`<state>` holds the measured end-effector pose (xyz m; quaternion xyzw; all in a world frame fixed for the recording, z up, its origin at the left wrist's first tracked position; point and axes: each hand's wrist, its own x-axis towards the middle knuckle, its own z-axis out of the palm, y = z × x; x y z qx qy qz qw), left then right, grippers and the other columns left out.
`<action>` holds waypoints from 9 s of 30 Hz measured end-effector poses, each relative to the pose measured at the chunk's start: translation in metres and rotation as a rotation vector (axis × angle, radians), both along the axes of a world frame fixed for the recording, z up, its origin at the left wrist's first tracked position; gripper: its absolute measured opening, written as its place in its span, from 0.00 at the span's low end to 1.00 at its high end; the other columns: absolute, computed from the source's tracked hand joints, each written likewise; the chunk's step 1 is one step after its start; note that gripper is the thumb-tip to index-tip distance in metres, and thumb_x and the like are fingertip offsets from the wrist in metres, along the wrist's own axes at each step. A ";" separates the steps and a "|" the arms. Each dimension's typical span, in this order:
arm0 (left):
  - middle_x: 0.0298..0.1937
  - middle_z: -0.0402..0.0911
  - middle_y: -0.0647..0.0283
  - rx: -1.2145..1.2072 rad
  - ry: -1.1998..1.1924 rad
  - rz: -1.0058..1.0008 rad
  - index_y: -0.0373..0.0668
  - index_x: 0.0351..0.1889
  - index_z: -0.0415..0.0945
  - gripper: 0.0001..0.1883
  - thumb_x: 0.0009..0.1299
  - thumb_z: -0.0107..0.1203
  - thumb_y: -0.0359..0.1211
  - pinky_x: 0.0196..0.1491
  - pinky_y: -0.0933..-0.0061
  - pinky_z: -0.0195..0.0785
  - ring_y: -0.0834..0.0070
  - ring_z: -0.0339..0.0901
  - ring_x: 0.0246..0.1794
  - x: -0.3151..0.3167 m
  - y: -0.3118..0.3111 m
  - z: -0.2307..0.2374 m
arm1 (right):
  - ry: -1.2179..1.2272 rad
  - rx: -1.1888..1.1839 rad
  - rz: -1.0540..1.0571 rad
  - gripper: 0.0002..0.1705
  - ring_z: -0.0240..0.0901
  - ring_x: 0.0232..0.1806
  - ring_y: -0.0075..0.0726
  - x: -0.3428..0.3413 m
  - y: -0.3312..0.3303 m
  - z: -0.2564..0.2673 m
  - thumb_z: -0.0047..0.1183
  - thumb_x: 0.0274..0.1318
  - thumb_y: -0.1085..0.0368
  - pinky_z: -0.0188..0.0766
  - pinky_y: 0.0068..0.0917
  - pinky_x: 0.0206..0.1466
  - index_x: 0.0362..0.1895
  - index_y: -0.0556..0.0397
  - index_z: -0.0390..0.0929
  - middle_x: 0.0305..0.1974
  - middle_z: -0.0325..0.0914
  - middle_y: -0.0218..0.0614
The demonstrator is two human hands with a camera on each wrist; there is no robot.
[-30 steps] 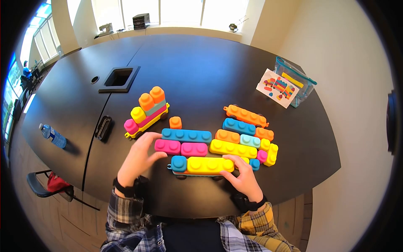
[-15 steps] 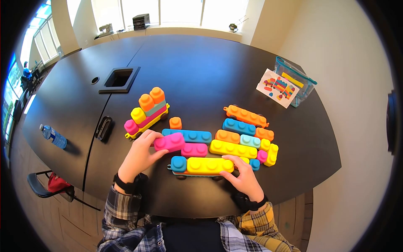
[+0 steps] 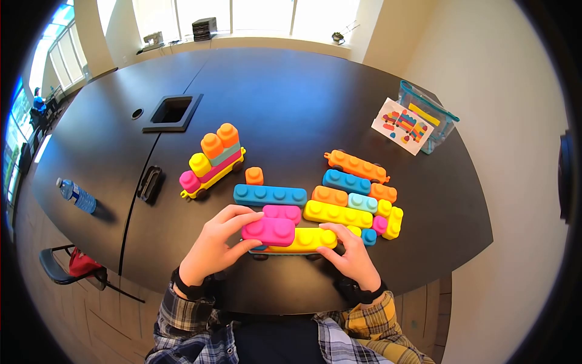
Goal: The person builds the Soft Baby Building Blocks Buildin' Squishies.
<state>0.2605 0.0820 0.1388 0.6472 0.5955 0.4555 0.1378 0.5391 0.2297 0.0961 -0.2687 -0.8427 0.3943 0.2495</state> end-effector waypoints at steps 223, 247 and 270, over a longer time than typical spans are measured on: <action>0.57 0.80 0.53 -0.188 0.214 0.100 0.40 0.61 0.75 0.26 0.65 0.69 0.27 0.62 0.59 0.76 0.53 0.80 0.59 -0.085 0.111 -0.067 | 0.465 -0.082 -0.093 0.26 0.79 0.56 0.33 -0.014 0.004 -0.021 0.63 0.68 0.61 0.72 0.33 0.65 0.66 0.55 0.73 0.54 0.82 0.37; 0.56 0.84 0.59 0.043 -0.017 -0.168 0.38 0.62 0.81 0.28 0.59 0.69 0.24 0.62 0.64 0.75 0.64 0.82 0.56 -0.024 0.006 0.029 | 0.465 -0.062 -0.102 0.26 0.75 0.51 0.28 -0.016 0.002 -0.019 0.63 0.69 0.58 0.71 0.28 0.59 0.65 0.54 0.73 0.50 0.80 0.32; 0.57 0.83 0.48 -0.212 -0.091 0.017 0.37 0.66 0.72 0.30 0.65 0.68 0.23 0.60 0.56 0.76 0.48 0.82 0.59 -0.020 0.016 -0.003 | -0.128 -0.035 -0.013 0.30 0.86 0.56 0.53 -0.008 0.016 0.030 0.70 0.61 0.66 0.82 0.41 0.60 0.64 0.59 0.73 0.52 0.86 0.50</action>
